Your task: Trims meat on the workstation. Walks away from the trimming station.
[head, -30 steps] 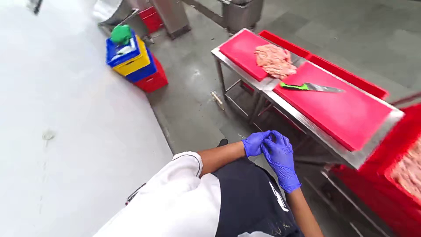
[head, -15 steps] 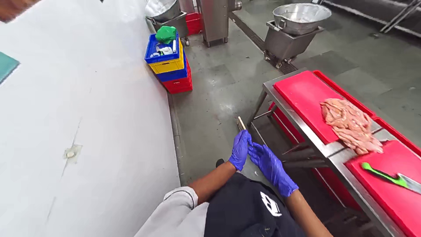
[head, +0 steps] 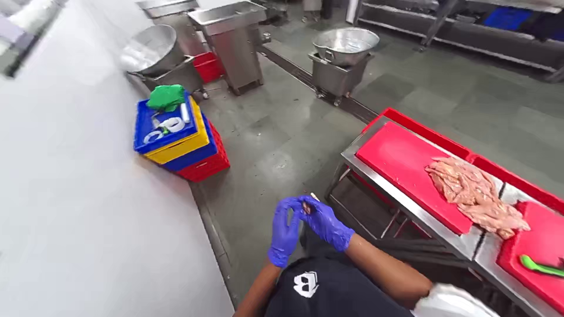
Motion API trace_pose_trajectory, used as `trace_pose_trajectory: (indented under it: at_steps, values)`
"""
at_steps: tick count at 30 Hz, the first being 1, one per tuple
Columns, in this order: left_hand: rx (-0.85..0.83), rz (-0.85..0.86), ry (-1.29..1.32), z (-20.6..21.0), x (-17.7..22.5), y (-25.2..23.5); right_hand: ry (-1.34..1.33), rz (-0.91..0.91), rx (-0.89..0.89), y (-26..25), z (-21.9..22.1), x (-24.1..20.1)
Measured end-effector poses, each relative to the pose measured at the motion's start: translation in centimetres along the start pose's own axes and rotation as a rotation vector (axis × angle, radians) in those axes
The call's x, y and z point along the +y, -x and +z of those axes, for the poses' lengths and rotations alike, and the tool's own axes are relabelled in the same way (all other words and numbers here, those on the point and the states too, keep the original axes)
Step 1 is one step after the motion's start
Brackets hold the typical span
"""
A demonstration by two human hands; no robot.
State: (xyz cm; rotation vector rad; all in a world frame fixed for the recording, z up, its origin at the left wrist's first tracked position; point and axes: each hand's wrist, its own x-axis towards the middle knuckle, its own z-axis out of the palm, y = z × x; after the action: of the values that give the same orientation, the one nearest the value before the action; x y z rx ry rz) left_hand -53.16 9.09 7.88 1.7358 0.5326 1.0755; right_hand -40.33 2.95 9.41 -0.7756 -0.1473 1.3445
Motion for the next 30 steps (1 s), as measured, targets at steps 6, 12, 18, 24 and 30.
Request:
trace_pose_trajectory:
  at_steps: [6,12,18,24,30]
  values:
    - [0.026,-0.641,0.824,-2.6,-7.2,-10.6,0.703,-0.415,-0.382,-13.9,3.9,-3.8]
    - [0.14,-0.633,0.828,-5.8,-14.0,-24.1,1.259,-0.699,-0.544,-27.6,4.9,-9.1]
    - [0.343,-0.76,0.84,-9.4,-21.7,-34.2,1.248,-0.478,-0.18,-37.4,-1.0,-18.9]
    - [0.509,-0.936,0.711,-10.9,-33.2,-44.7,1.121,-0.371,0.132,-44.1,-7.0,-22.2]
    - [0.139,-0.979,0.479,-5.7,-39.8,-64.4,0.76,-0.275,0.5,-48.1,-7.1,-24.8]
